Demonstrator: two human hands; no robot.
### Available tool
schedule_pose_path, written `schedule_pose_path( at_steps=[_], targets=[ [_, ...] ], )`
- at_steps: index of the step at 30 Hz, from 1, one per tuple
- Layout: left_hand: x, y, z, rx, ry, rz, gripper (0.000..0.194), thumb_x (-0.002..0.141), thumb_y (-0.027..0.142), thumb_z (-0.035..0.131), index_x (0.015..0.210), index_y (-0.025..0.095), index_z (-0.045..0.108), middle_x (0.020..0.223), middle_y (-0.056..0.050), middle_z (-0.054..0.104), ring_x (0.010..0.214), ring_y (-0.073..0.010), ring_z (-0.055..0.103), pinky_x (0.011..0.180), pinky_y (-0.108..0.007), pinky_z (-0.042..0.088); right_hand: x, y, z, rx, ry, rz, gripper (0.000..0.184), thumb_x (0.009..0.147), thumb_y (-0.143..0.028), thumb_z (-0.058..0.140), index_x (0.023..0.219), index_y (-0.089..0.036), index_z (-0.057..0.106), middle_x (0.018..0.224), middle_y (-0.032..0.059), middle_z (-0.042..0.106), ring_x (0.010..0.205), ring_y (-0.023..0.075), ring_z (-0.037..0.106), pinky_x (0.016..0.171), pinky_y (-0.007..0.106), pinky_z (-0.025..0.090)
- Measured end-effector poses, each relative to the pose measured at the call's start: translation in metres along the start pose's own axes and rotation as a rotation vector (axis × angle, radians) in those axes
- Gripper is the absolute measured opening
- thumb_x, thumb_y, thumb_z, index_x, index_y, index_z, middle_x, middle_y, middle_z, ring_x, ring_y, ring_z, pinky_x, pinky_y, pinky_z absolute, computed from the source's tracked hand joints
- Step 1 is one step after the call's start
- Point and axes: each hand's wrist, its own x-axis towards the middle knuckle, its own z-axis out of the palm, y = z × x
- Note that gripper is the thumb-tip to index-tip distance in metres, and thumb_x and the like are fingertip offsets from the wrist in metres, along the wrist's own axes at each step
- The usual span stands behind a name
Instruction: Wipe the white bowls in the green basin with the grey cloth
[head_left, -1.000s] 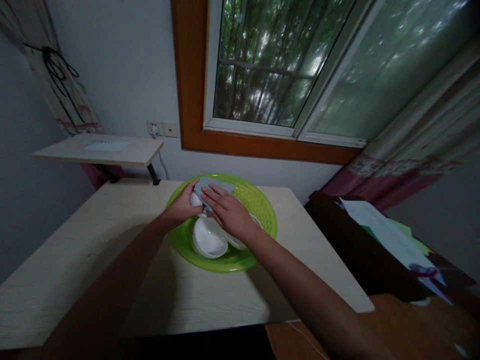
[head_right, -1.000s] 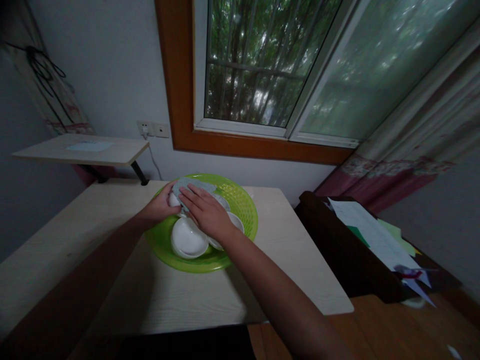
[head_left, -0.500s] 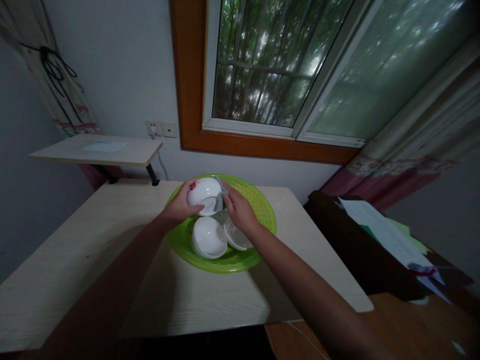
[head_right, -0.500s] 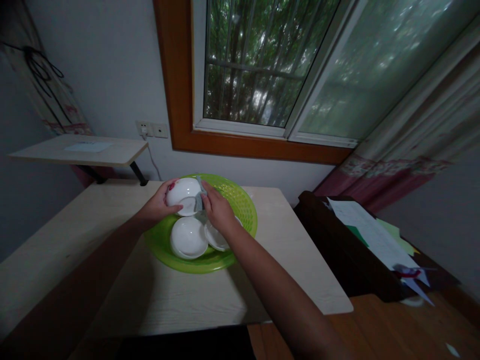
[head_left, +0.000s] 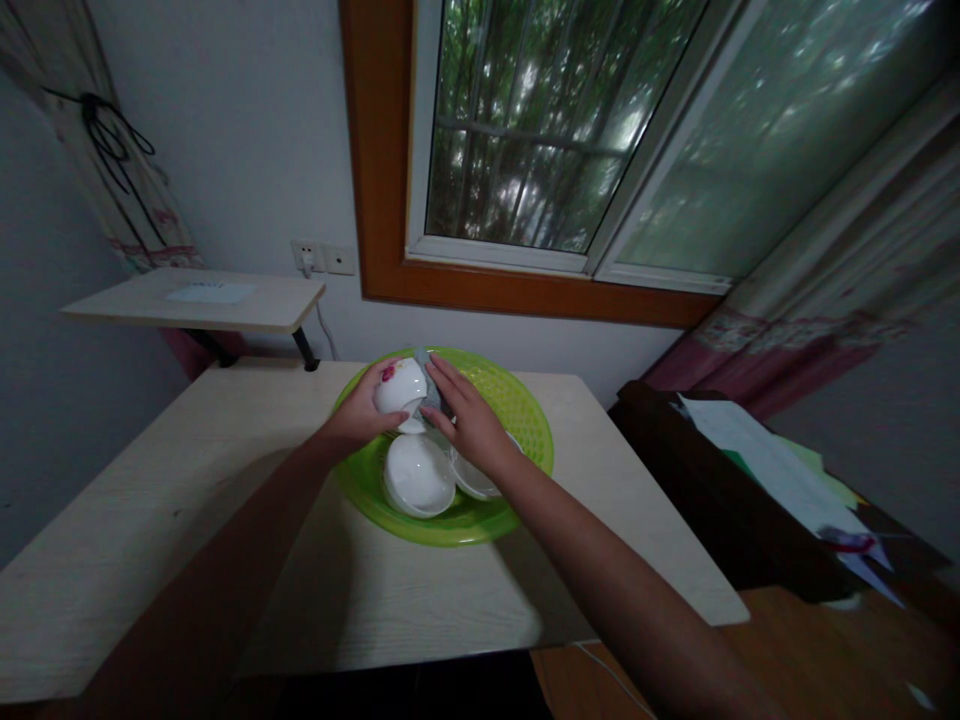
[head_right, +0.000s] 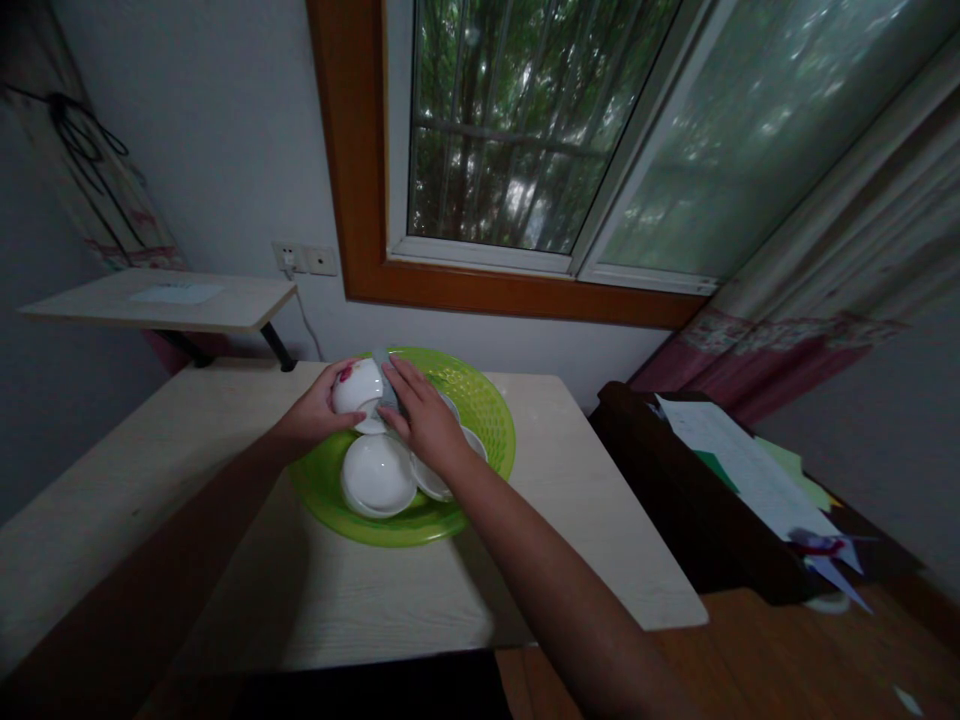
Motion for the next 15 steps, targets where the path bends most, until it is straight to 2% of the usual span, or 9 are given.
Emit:
schedule_pose_path(
  at_steps=[5, 10, 15],
  targets=[
    [-0.001, 0.005, -0.002, -0.045, 0.018, -0.027, 0.092, 0.066, 0.024, 0.082, 0.148, 0.022, 0.041, 0.153, -0.016, 0.045, 0.142, -0.0328, 0.047, 0.122, -0.05, 0.036, -0.002, 0.014, 0.003, 0.134, 0.035, 0.173, 0.072, 0.096, -0.045, 0.066, 0.159, -0.026, 0.036, 0.157, 0.015, 0.048, 0.144, 0.0297, 0.047, 0.12, 0.053, 0.038],
    [-0.002, 0.009, -0.004, -0.107, 0.013, -0.041, 0.093, 0.066, 0.023, 0.081, 0.149, 0.023, 0.04, 0.155, -0.016, 0.044, 0.141, -0.0322, 0.048, 0.121, -0.05, 0.038, -0.002, 0.015, 0.005, 0.274, 0.013, 0.267, 0.072, 0.094, -0.048, 0.068, 0.157, -0.028, 0.039, 0.152, 0.0123, 0.055, 0.135, 0.03, 0.056, 0.113, 0.052, 0.045],
    [0.0, 0.002, -0.003, -0.131, 0.021, -0.029, 0.094, 0.065, 0.025, 0.083, 0.148, 0.022, 0.039, 0.154, -0.017, 0.044, 0.142, -0.0323, 0.048, 0.12, -0.049, 0.039, -0.001, 0.015, 0.004, 0.294, 0.075, 0.313, 0.072, 0.088, -0.05, 0.073, 0.152, -0.027, 0.047, 0.147, 0.0115, 0.059, 0.129, 0.03, 0.06, 0.109, 0.05, 0.049]
  ],
)
